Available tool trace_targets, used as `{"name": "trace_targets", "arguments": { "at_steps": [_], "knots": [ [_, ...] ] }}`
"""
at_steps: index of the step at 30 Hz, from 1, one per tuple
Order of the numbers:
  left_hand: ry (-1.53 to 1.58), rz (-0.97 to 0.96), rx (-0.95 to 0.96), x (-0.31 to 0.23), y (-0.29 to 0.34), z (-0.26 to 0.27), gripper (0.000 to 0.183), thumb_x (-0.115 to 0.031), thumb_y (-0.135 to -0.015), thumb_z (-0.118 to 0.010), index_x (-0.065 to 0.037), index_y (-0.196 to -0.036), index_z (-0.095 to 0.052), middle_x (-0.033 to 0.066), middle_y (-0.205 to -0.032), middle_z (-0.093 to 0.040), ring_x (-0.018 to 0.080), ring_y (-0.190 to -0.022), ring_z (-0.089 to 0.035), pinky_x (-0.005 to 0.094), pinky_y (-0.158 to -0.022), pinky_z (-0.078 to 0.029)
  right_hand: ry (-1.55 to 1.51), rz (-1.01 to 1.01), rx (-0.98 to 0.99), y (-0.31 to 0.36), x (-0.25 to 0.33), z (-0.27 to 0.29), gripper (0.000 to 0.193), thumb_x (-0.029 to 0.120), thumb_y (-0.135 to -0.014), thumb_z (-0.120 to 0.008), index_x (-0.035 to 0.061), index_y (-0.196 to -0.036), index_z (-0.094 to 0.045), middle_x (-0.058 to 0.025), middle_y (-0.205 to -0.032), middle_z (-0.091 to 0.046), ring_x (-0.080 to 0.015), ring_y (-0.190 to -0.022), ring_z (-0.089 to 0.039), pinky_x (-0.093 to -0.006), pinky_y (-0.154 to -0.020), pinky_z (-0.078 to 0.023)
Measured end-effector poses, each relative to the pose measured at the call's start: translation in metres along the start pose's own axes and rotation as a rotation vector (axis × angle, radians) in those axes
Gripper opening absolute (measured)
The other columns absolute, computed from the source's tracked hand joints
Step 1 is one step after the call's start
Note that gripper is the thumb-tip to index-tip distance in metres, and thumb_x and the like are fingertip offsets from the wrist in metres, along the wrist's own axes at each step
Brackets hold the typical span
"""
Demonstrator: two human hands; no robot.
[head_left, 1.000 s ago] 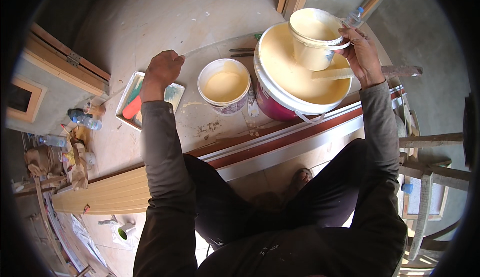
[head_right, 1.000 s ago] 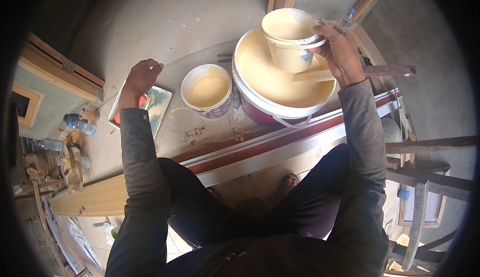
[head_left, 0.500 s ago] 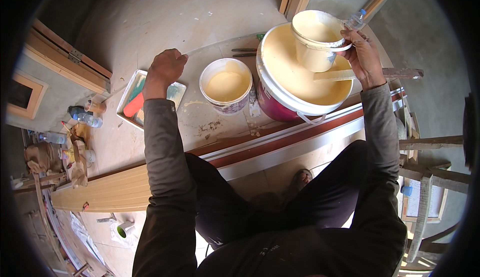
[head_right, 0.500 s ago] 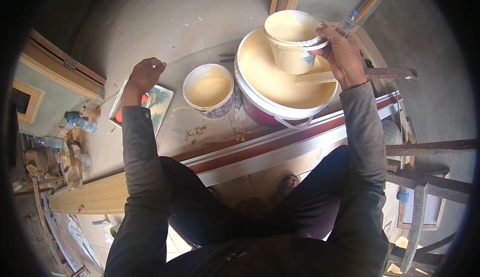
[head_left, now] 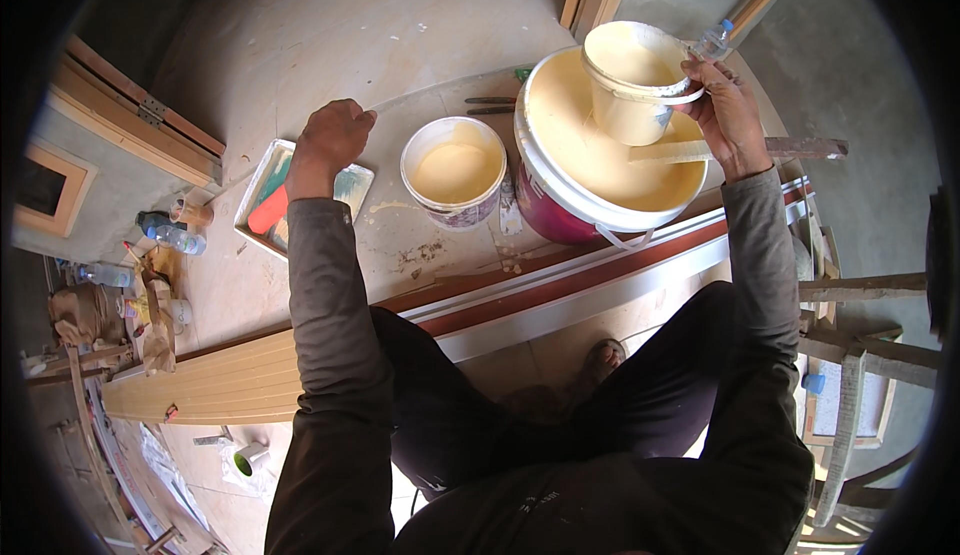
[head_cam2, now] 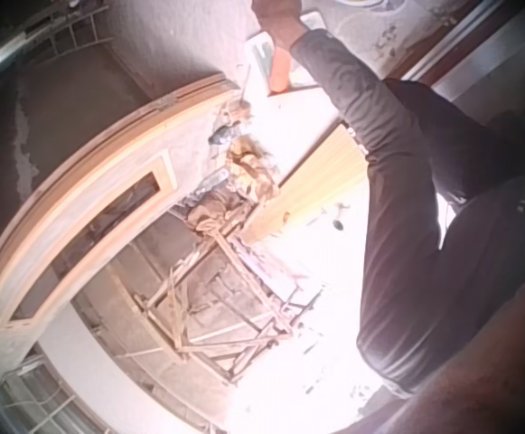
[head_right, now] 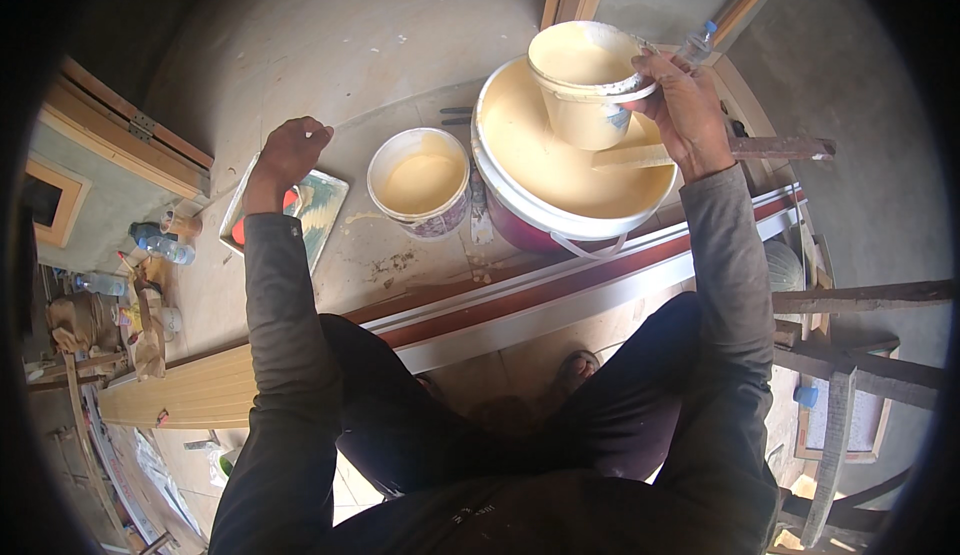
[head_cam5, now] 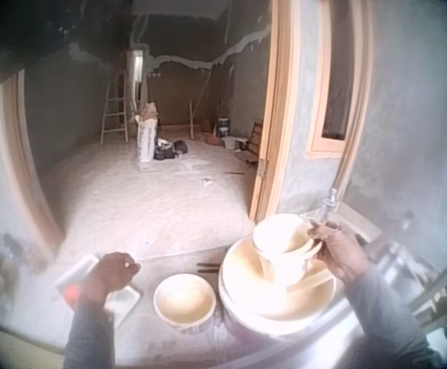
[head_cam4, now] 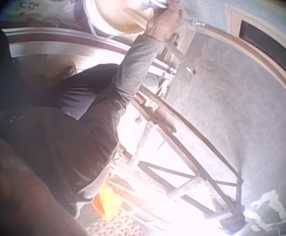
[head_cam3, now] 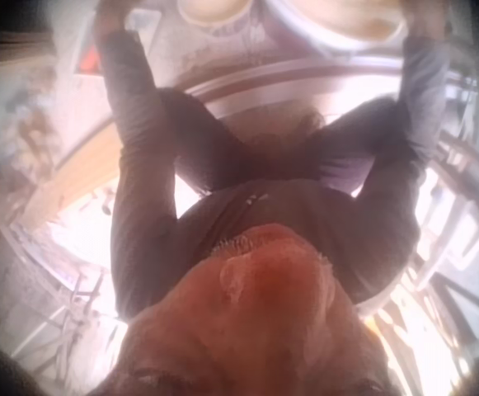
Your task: The person sits on the floor and stirs a thick yellow liquid in a large bucket using a flat tool. They then pour the liquid from a smaller bucket into the large bucket and continue stirring. Finally, they scoop some of the mixture from the large bucket into the smaller bucket.
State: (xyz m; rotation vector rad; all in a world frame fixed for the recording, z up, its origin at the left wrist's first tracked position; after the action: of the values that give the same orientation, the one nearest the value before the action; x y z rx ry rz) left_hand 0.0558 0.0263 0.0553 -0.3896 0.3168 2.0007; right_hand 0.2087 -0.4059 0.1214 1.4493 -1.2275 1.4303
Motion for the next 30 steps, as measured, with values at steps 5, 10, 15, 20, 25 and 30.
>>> {"name": "trace_targets", "arguments": {
  "at_steps": [5, 10, 15, 20, 25, 30],
  "knots": [
    [0.017, 0.012, 0.042, 0.0015, -0.0025, 0.0004, 0.045, -0.042, -0.092, -0.06, -0.004, -0.115, -0.069, 0.0195, -0.114, -0.069, 0.0343, -0.109, -0.065, 0.0407, -0.096, -0.048, 0.0, 0.004, 0.0, 0.0012, 0.001, -0.0008, 0.015, 0.005, -0.093, -0.061, -0.0085, -0.1, -0.061, -0.0095, -0.088, -0.062, -0.0155, -0.076, -0.067, -0.0255, -0.065, -0.065],
    [0.008, 0.005, -0.003, -0.0013, 0.0012, -0.0006, 0.041, -0.041, -0.094, -0.058, -0.005, -0.109, -0.07, 0.0191, -0.112, -0.069, 0.0358, -0.108, -0.065, 0.0427, -0.095, -0.05, 0.009, -0.008, -0.008, 0.0, -0.0001, 0.0006, 0.016, 0.005, -0.092, -0.061, -0.0084, -0.1, -0.061, -0.0096, -0.086, -0.062, -0.0152, -0.074, -0.067, -0.0252, -0.064, -0.065],
    [-0.001, -0.018, -0.017, -0.0016, 0.0011, -0.0008, 0.04, -0.04, -0.095, -0.056, -0.004, -0.106, -0.07, 0.0193, -0.109, -0.07, 0.0367, -0.107, -0.065, 0.0439, -0.094, -0.05, 0.012, -0.008, -0.003, -0.0017, -0.0014, 0.0029, 0.016, 0.005, -0.092, -0.062, -0.0085, -0.1, -0.062, -0.0096, -0.085, -0.062, -0.015, -0.073, -0.067, -0.0248, -0.063, -0.065],
    [0.013, -0.01, -0.022, -0.0048, 0.004, 0.0001, 0.04, -0.04, -0.095, -0.056, -0.004, -0.106, -0.07, 0.0196, -0.109, -0.07, 0.0368, -0.107, -0.065, 0.0439, -0.094, -0.05, 0.018, -0.003, -0.007, -0.0009, -0.0013, 0.0016, 0.017, 0.005, -0.092, -0.062, -0.0091, -0.101, -0.062, -0.0095, -0.086, -0.063, -0.015, -0.072, -0.067, -0.024, -0.062, -0.065],
    [0.005, 0.017, 0.06, 0.0014, -0.0036, -0.0003, 0.046, -0.042, -0.093, -0.06, -0.004, -0.116, -0.069, 0.0196, -0.116, -0.068, 0.034, -0.11, -0.065, 0.0408, -0.096, -0.048, 0.026, -0.001, 0.004, -0.0015, -0.0018, 0.0012, 0.017, 0.005, -0.093, -0.062, -0.0094, -0.101, -0.062, -0.0097, -0.085, -0.063, -0.0147, -0.071, -0.067, -0.0235, -0.061, -0.065],
    [0.007, -0.02, -0.008, -0.0018, 0.0002, -0.0028, 0.039, -0.04, -0.095, -0.057, -0.004, -0.104, -0.07, 0.0197, -0.108, -0.07, 0.0369, -0.106, -0.065, 0.0438, -0.094, -0.05, 0.028, 0.009, 0.01, -0.0025, -0.0038, 0.0037, 0.017, 0.006, -0.093, -0.062, -0.0089, -0.101, -0.062, -0.0094, -0.083, -0.064, -0.0147, -0.069, -0.068, -0.023, -0.061, -0.064]
  ]
}}
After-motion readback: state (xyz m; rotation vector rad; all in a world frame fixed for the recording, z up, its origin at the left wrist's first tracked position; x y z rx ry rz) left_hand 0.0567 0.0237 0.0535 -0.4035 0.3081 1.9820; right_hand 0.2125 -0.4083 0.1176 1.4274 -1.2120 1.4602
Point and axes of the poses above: each hand's wrist, its own y-axis away from the middle knuckle, its own z-axis out of the back of the hand, x = y × z, the point moved 2 cm from there along -y, towards the middle knuckle
